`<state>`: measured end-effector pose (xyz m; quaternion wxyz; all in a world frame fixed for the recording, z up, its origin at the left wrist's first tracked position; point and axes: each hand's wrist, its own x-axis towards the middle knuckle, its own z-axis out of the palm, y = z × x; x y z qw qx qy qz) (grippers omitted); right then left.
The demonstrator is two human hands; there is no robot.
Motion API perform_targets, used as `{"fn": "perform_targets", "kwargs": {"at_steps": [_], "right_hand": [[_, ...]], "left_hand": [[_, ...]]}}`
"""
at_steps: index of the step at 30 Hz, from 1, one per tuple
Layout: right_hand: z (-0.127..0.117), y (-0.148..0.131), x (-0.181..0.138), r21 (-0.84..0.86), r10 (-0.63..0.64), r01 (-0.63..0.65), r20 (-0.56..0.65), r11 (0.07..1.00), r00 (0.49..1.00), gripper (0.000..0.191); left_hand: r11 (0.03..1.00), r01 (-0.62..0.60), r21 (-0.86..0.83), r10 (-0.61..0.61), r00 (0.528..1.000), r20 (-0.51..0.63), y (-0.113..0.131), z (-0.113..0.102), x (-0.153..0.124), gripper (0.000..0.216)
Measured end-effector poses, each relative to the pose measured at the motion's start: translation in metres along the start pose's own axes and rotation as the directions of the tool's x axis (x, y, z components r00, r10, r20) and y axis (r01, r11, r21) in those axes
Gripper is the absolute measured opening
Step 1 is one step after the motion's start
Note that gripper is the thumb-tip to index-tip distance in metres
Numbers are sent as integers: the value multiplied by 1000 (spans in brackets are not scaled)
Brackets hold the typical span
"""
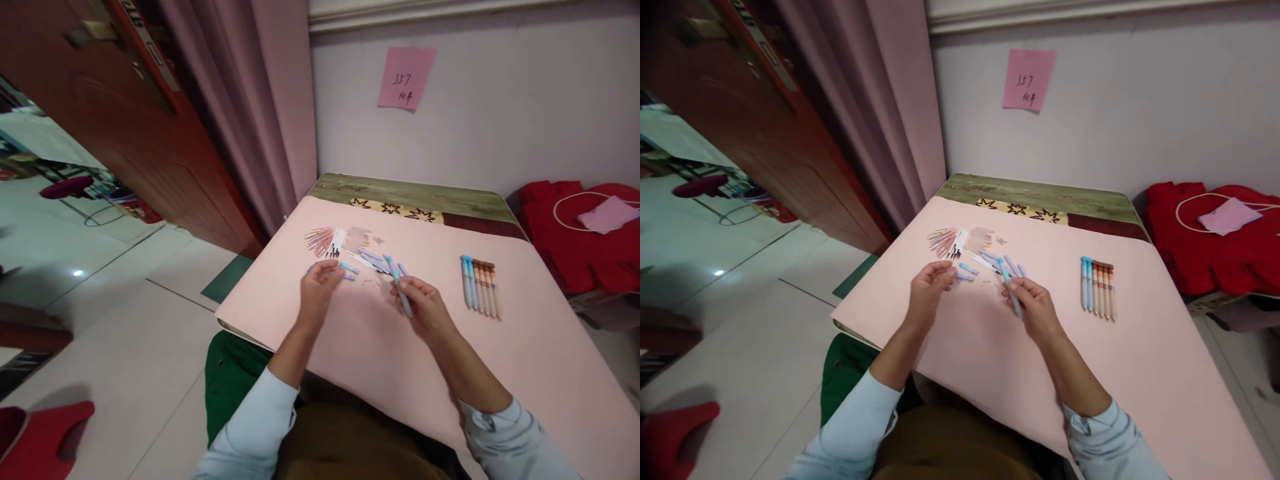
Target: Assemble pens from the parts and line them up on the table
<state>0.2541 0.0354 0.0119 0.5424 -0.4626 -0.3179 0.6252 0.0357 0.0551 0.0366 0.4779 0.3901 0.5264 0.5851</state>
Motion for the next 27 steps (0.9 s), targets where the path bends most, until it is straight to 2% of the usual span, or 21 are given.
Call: {"fn": "perform_targets", "kwargs": {"at_steps": [3, 5, 7, 12, 21, 25, 27], "right_hand": [[-2, -6, 1, 46, -69, 71, -50, 996, 996, 26], [-2, -7, 1, 47, -73, 75, -43, 996, 996, 27], [0, -5, 1, 41, -42, 44, -35, 998, 998, 27], [2, -1, -1, 17, 17, -16, -37, 1000, 999, 28], [4, 1, 2, 26, 39, -38, -51, 999, 998, 32], [4, -1, 4, 15, 61, -60, -35, 998, 998, 35], [3, -1, 5, 25, 63, -63, -23, 998, 998, 36]], "left_hand": [[953, -71, 293, 110, 987, -119, -2, -48, 20, 19], [842, -52, 537, 147, 980, -136, -7, -72, 27, 10], [746, -33, 665, 137, 985, -105, -14, -84, 28, 7], [664, -78, 744, 122, 993, -4, -26, -79, 23, 11], [496, -104, 862, 186, 983, 12, -21, -69, 22, 8], [484, -122, 867, 203, 979, 25, -22, -70, 25, 7], [533, -119, 838, 193, 981, 17, -23, -72, 27, 8]]}}
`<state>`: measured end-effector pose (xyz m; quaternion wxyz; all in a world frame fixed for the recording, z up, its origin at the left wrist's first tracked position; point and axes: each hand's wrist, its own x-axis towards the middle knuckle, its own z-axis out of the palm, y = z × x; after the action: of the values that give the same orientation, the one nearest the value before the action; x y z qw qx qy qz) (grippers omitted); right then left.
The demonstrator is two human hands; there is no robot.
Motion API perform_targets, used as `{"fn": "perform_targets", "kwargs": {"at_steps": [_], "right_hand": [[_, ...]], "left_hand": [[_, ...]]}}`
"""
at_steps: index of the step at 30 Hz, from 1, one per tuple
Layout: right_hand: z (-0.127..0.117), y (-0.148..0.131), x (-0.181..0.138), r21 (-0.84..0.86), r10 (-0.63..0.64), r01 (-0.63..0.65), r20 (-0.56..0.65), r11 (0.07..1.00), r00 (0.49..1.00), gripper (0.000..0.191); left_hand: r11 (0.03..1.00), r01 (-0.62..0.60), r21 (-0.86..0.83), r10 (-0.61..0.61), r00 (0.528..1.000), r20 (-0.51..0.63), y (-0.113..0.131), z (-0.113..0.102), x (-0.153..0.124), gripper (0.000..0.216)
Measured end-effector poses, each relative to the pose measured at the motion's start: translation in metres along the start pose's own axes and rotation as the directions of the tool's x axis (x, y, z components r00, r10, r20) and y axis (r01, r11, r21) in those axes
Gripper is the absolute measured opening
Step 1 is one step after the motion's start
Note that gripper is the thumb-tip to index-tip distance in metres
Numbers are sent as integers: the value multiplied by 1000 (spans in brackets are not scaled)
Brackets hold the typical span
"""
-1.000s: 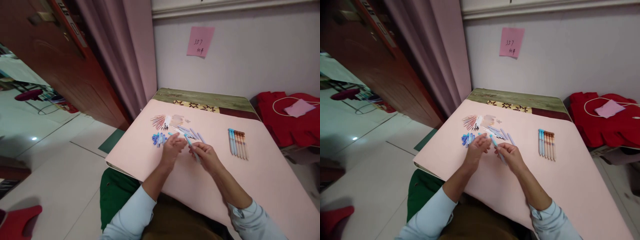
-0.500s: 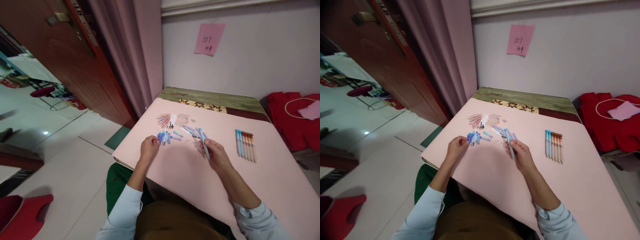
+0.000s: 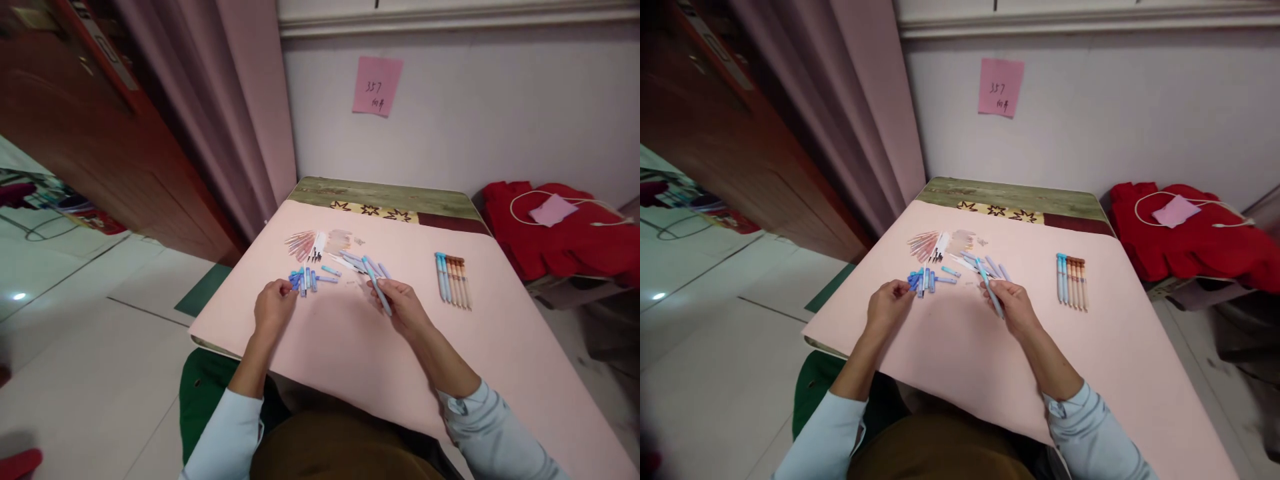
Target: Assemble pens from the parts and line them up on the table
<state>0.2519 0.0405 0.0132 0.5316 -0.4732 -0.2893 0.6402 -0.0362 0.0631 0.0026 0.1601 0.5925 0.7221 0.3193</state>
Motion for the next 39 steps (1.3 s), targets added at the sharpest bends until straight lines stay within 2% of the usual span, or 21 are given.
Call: {"fn": "perform_targets", "kwargs": {"at_steps": [4, 7, 10, 14, 17, 20, 26, 30, 33, 36, 39], "right_hand": [[-1, -1, 1, 30, -6, 6, 3, 1000, 1000, 38], [1, -3, 1, 42, 11, -11, -6, 999, 1000, 41], [0, -2, 2, 55, 4, -3, -24, 998, 1000, 42], [-5, 0, 4, 76, -42, 47, -66, 996, 997, 41], [-8, -1, 5, 100, -66, 73, -76, 992, 995, 40], [-10, -3, 6, 130, -76, 85, -78, 988, 994, 39], [-16, -4, 7, 137, -67, 74, -51, 988, 996, 31], [-19, -4, 7, 149, -52, 61, -60, 987, 997, 29], [-17, -4, 6, 138, -42, 51, -71, 989, 997, 29], [-14, -4, 4, 130, -37, 45, -62, 991, 997, 29], [-11, -2, 3, 108, -30, 35, -41, 994, 999, 28]], "left_hand": [[955, 89, -281, -107, 993, -52, 1, -3, 2, 16], [852, 42, -523, -104, 991, -89, 12, -4, 1, 22], [790, -14, -613, -50, 995, -86, 25, -3, -1, 24], [887, -32, -460, 11, 999, -48, 29, -5, -6, 20], [964, -55, -259, 45, 998, -42, 21, -11, -9, 14], [989, -49, -142, 40, 997, -70, 7, -16, -10, 12], [980, 111, -163, -115, 993, -11, -5, -7, -13, 14], [996, 70, -51, -70, 998, -2, -1, 0, -17, 15], [993, 70, -92, -68, 997, 26, -3, -2, -15, 17], [976, 99, -194, -97, 995, 21, -5, -9, -3, 18], [988, 44, -146, -51, 998, -43, 1, -14, 18, 14]]}}
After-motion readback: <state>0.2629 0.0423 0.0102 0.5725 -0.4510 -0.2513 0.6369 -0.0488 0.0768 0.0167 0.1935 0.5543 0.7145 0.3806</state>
